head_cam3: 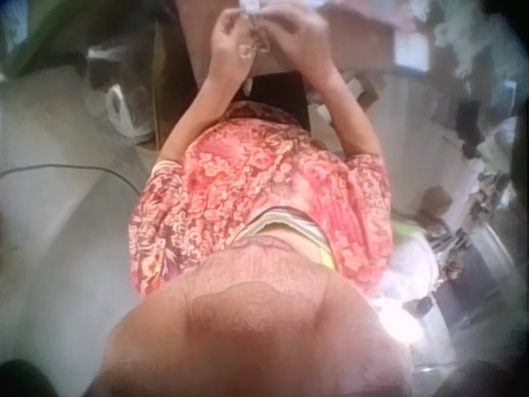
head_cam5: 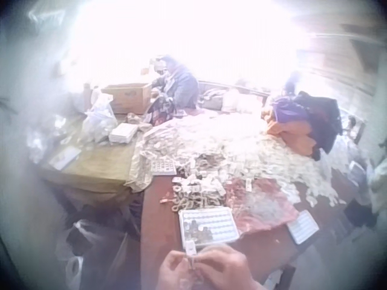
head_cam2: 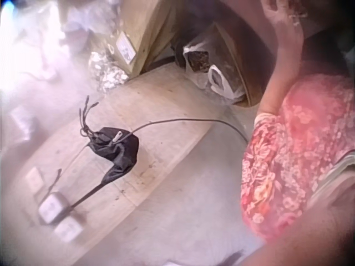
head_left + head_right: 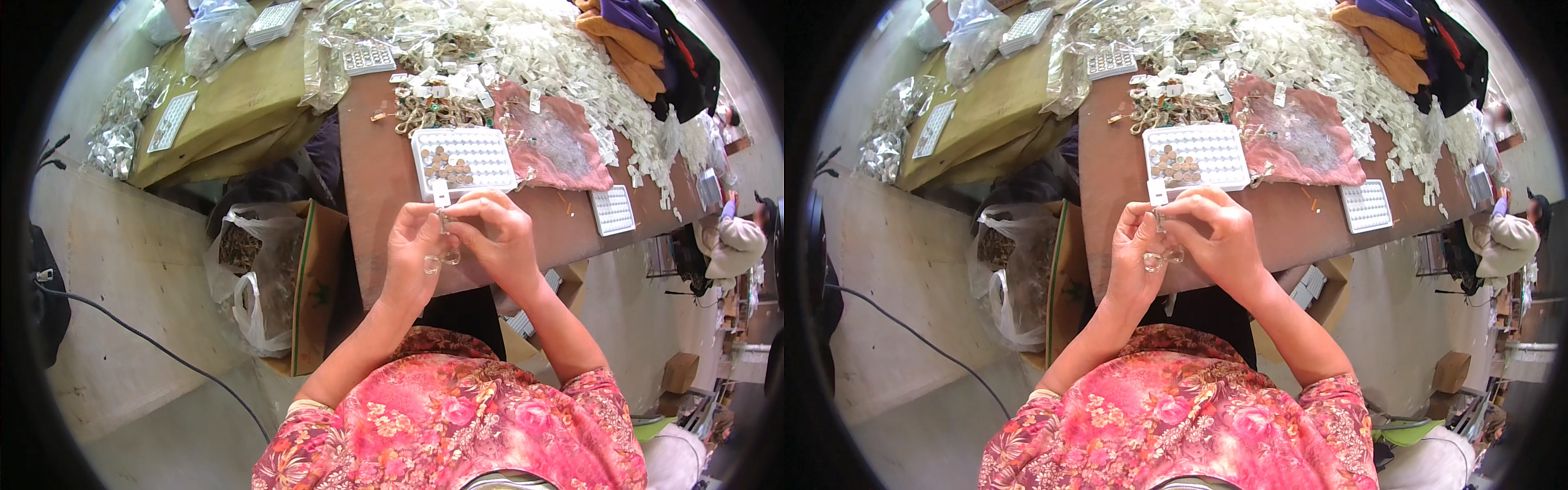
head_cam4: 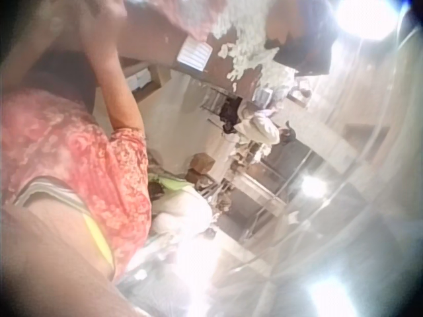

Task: The person repeatedly picks small white plastic components and metallic parts from a cluttered table, inserts the metal piece into the plastic housing, and places the assembled unit into a white tray. The process is repeated continuously throughout the clip.

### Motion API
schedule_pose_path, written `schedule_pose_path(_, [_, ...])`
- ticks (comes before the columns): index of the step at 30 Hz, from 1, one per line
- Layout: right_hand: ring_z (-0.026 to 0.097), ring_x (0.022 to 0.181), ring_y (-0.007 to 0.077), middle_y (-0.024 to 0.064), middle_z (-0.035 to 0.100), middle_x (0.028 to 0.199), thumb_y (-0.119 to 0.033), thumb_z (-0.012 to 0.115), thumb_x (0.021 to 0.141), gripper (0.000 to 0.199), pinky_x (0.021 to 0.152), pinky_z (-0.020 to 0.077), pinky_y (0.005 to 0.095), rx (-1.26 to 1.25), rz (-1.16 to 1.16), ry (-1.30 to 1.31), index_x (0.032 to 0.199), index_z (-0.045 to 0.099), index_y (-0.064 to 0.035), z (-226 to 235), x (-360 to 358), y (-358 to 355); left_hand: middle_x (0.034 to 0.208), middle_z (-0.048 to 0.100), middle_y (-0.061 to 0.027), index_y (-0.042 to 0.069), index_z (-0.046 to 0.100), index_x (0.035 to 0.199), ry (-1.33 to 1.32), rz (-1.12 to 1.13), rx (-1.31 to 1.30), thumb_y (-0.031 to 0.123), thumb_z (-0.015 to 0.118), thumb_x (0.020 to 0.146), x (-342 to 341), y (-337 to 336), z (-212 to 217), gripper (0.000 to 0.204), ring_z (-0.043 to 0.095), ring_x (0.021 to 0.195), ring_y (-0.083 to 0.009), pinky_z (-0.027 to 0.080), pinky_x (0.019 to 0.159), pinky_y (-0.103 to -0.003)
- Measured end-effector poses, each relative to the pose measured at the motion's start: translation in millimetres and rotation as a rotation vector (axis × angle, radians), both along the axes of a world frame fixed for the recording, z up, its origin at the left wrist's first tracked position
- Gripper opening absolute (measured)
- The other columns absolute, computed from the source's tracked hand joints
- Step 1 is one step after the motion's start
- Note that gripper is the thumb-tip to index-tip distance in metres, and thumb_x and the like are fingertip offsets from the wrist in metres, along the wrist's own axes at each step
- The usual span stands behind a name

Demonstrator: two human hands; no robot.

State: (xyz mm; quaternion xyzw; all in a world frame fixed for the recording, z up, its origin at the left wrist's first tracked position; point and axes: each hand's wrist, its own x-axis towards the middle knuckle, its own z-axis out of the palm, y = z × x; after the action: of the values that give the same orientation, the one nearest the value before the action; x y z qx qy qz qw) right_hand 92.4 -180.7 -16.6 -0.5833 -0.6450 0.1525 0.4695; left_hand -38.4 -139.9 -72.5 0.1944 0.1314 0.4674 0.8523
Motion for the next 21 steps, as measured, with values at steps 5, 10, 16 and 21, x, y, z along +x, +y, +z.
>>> schedule_pose_path(5, [0.058,0.089,0.0093,0.0025,0.061,0.098,-0.001,0.072,0.081,0.03,0.079,0.0496,0.0245,-0.385,0.082,0.843,0.107,0.056,-0.0023,2.9,4.8,-15.4,0.101,0.064,-0.007,0.007,0.055,0.103,0.067,-0.05,0.127,0.013,0.058,0.096,1.4,-13.0,1.2,0.01,0.061,0.082,-0.013,0.051,0.073,-0.027])
schedule_pose_path(10, [0.056,0.085,0.0062,0.0,0.06,0.09,-0.008,0.071,0.082,0.035,0.077,0.0481,0.0235,-0.376,0.15,0.893,0.114,0.057,-0.0027,11.3,22.5,-24.0,0.1,0.064,-0.0066,0.007,0.056,0.108,-0.014,-0.196,0.059,0.016,0.059,0.096,-0.9,-22.9,9.7,0.015,0.059,0.081,-0.0128,0.05,0.072,-0.027])
schedule_pose_path(16, [0.06,0.075,0.0122,0.003,0.063,0.082,-0.003,0.07,0.081,0.012,0.071,0.0486,0.0247,-0.387,0.001,0.799,0.092,0.065,-0.0004,9.9,29.2,-21.7,0.1,0.061,-0.0043,0.005,0.051,0.119,-0.031,-0.31,-0.049,0.02,0.053,0.099,8.6,-29.1,14.9,0.026,0.058,0.077,-0.0123,0.048,0.068,-0.026])
schedule_pose_path(21, [0.064,0.073,0.0243,0.0122,0.065,0.084,-0.001,0.072,0.074,0.018,0.065,0.0522,0.0332,0.288,-0.148,-0.061,0.091,0.068,-0.001,-3.0,12.9,-27.4,0.103,0.061,-0.0038,0.006,0.052,0.118,-0.028,-0.343,-0.075,0.026,0.047,0.101,13.5,-27.3,21.7,0.027,0.059,0.086,-0.0132,0.05,0.076,-0.031])
